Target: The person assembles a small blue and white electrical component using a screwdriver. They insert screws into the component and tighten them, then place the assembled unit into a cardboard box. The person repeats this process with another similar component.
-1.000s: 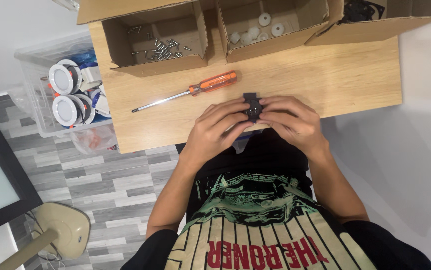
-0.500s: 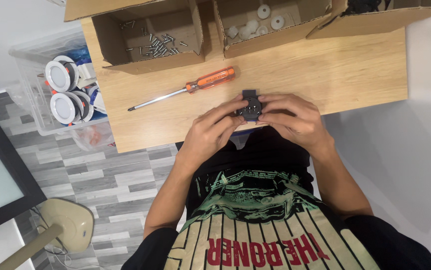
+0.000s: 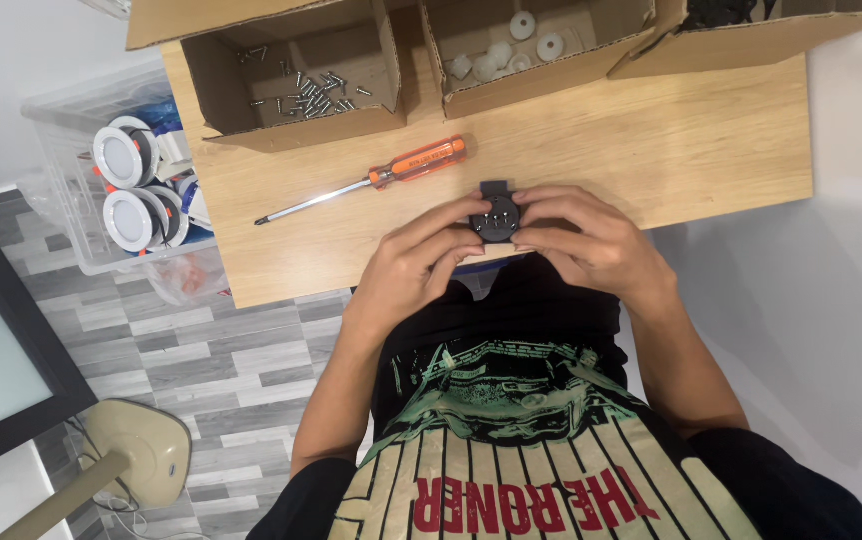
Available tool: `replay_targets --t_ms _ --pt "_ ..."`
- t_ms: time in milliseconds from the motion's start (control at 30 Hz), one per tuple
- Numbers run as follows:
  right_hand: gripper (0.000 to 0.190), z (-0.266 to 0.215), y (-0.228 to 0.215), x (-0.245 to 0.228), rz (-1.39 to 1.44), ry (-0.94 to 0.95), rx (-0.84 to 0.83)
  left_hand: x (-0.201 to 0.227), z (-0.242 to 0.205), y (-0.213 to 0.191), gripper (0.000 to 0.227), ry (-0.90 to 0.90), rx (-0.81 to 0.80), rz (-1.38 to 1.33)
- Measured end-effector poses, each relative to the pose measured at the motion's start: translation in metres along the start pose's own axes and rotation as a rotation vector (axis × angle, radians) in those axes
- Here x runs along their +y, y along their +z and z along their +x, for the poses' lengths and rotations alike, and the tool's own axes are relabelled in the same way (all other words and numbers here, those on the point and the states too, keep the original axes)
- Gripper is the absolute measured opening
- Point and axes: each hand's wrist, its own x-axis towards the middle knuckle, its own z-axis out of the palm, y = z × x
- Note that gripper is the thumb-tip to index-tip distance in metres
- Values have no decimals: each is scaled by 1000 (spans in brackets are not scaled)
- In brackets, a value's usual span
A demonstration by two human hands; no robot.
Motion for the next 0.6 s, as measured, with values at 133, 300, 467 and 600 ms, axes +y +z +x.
replay_targets --t_ms 133,300,467,600 --pt "10 0 -3 -2 77 55 -2 3 2 2 13 22 26 9" --pt "9 -11 0 12 205 161 51 -10 -8 11 18 10 46 58" --pt "13 -4 -5 12 208 379 98 -2 -5 12 29 -76 94 -77" --pt "15 8 -3 7 193 400 76 2 -1 15 30 -61 120 -86"
